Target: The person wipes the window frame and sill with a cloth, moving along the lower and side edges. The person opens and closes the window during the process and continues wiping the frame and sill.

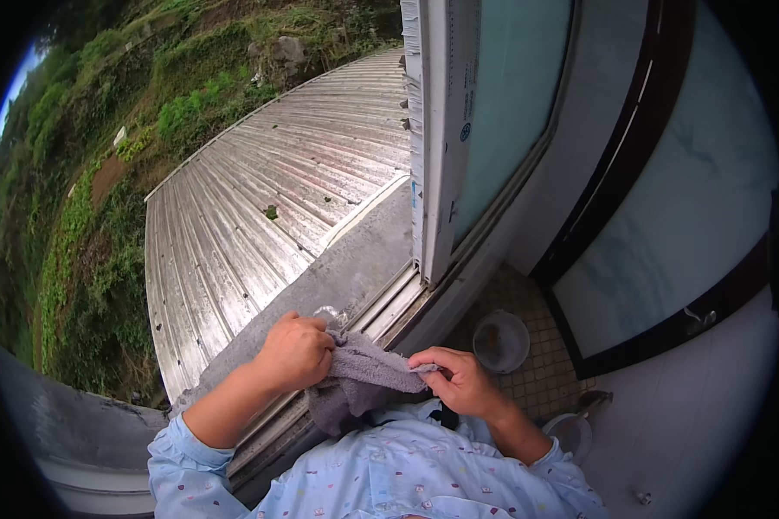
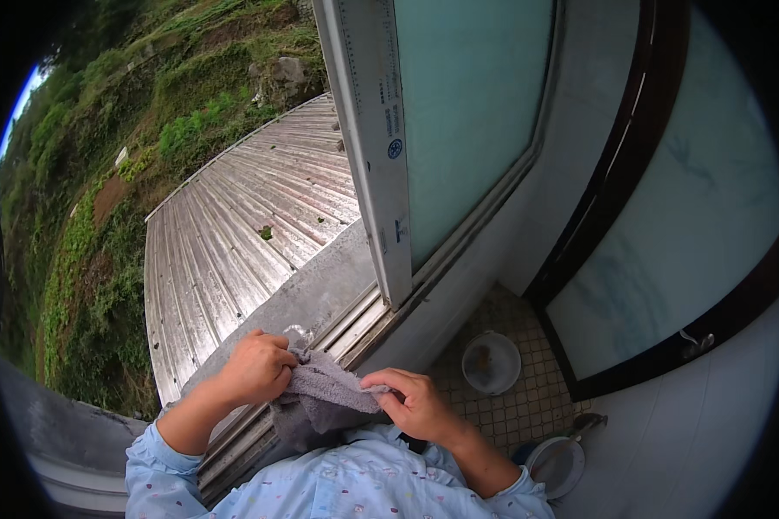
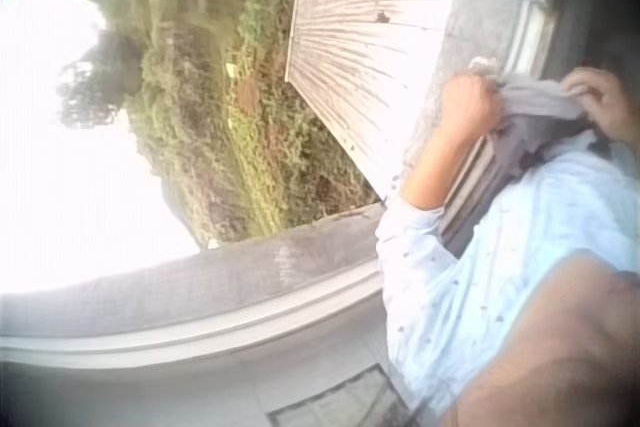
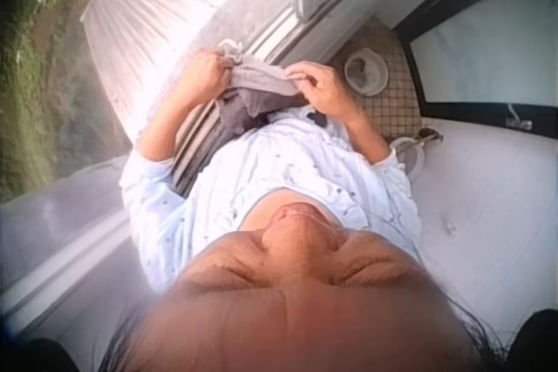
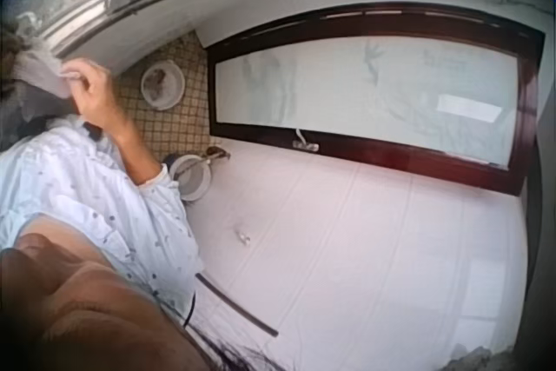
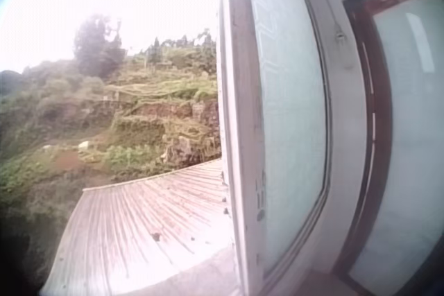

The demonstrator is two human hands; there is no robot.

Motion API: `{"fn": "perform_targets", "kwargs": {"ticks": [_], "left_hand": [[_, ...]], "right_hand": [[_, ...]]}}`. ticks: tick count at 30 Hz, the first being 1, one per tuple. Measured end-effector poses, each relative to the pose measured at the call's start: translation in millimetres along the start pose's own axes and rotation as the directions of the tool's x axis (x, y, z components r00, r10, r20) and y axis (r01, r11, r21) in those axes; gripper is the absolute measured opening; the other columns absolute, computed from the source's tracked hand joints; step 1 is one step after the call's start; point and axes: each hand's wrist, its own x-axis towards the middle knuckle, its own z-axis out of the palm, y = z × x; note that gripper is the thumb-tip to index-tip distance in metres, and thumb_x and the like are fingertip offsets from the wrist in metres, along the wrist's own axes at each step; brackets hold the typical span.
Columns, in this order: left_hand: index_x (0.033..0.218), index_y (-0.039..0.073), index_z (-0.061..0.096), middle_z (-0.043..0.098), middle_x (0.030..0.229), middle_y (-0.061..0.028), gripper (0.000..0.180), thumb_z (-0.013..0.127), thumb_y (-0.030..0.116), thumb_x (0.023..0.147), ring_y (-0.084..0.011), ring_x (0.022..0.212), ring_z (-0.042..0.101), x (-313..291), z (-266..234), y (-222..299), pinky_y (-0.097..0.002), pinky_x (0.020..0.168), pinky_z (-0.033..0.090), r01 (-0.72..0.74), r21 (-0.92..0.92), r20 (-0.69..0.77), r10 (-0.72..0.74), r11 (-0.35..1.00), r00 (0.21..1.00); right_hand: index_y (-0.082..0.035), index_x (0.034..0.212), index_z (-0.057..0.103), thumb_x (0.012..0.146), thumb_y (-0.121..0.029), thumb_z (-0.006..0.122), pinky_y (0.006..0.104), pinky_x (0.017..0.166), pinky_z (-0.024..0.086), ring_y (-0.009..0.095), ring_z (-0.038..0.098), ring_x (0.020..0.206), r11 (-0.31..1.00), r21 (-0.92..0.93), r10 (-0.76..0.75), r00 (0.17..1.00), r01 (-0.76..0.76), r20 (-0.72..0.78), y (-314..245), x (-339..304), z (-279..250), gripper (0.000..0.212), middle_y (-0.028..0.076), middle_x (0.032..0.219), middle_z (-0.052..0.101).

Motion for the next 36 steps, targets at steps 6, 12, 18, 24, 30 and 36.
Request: {"fn": "perform_targets", "kwargs": {"ticks": [6, 12, 18, 24, 30, 36], "left_hand": [[0.096, 0.01, 0.077, 0.061, 0.086, -0.0126, 0.024, 0.06, 0.006, 0.08, -0.0352, 0.088, 0.062, 16, -11, 20, -0.0461, 0.083, 0.047, 0.002, -0.386, -0.274, -0.117, 0.923, 0.955], [0.116, 0.008, 0.072, 0.061, 0.1, -0.0152, 0.028, 0.067, 0.015, 0.089, -0.0359, 0.095, 0.061, 77, 26, 57, -0.0442, 0.084, 0.049, -0.192, -0.351, -0.408, 0.035, 0.916, 0.912], [0.125, 0.006, 0.067, 0.06, 0.106, -0.0136, 0.046, 0.074, 0.025, 0.085, -0.0326, 0.108, 0.057, 92, 51, 67, -0.0428, 0.096, 0.042, -0.144, -0.139, -0.385, 0.081, 0.98, 0.919], [0.121, 0.004, 0.066, 0.059, 0.102, -0.0104, 0.046, 0.075, 0.021, 0.08, -0.0287, 0.106, 0.058, 99, 61, 72, -0.0415, 0.096, 0.041, -0.117, 0.031, -0.402, 0.119, 0.993, 0.908], [0.11, 0.004, 0.068, 0.062, 0.091, -0.0095, 0.037, 0.069, 0.012, 0.075, -0.0278, 0.092, 0.063, 108, 59, 68, -0.0409, 0.086, 0.043, -0.128, 0.067, -0.371, 0.143, 0.99, 0.918], [0.108, 0.005, 0.069, 0.065, 0.086, -0.0108, 0.038, 0.068, 0.013, 0.071, -0.029, 0.086, 0.065, 90, 51, 59, -0.0413, 0.081, 0.043, -0.129, -0.036, -0.306, 0.112, 0.991, 0.945]], "right_hand": [[-0.002, 0.118, 0.063, 0.099, -0.003, 0.059, 0.0226, 0.051, 0.046, 0.005, 0.059, 0.068, 0.887, 0.381, 0.356, 0.914, -0.263, -0.197, 2, 4, -1, 0.02, 0.002, 0.09, 0.066], [-0.003, 0.116, 0.057, 0.103, -0.006, 0.054, 0.0211, 0.048, 0.046, 0.006, 0.058, 0.066, 0.851, 0.524, 0.324, 0.808, -0.022, -0.493, 18, 38, -24, 0.014, 0.003, 0.092, 0.065], [-0.004, 0.114, 0.059, 0.102, -0.007, 0.056, 0.0202, 0.047, 0.045, 0.005, 0.058, 0.063, 0.869, 0.479, 0.344, 0.851, -0.128, -0.397, 32, 22, -14, 0.013, 0.001, 0.088, 0.065], [-0.003, 0.113, 0.061, 0.102, -0.008, 0.058, 0.0199, 0.048, 0.044, 0.004, 0.057, 0.065, 0.867, 0.469, 0.377, 0.835, -0.166, -0.401, 33, 14, -16, 0.013, 0.0, 0.088, 0.065], [-0.003, 0.115, 0.062, 0.102, -0.011, 0.059, 0.0194, 0.049, 0.044, 0.003, 0.055, 0.066, 0.874, 0.461, 0.364, 0.832, -0.151, -0.418, 24, 15, -22, 0.015, -0.001, 0.088, 0.064], [-0.002, 0.116, 0.062, 0.102, -0.012, 0.061, 0.0191, 0.05, 0.044, 0.002, 0.055, 0.066, 0.897, 0.418, 0.327, 0.849, -0.142, -0.414, 11, 11, -25, 0.018, -0.001, 0.087, 0.064]]}}
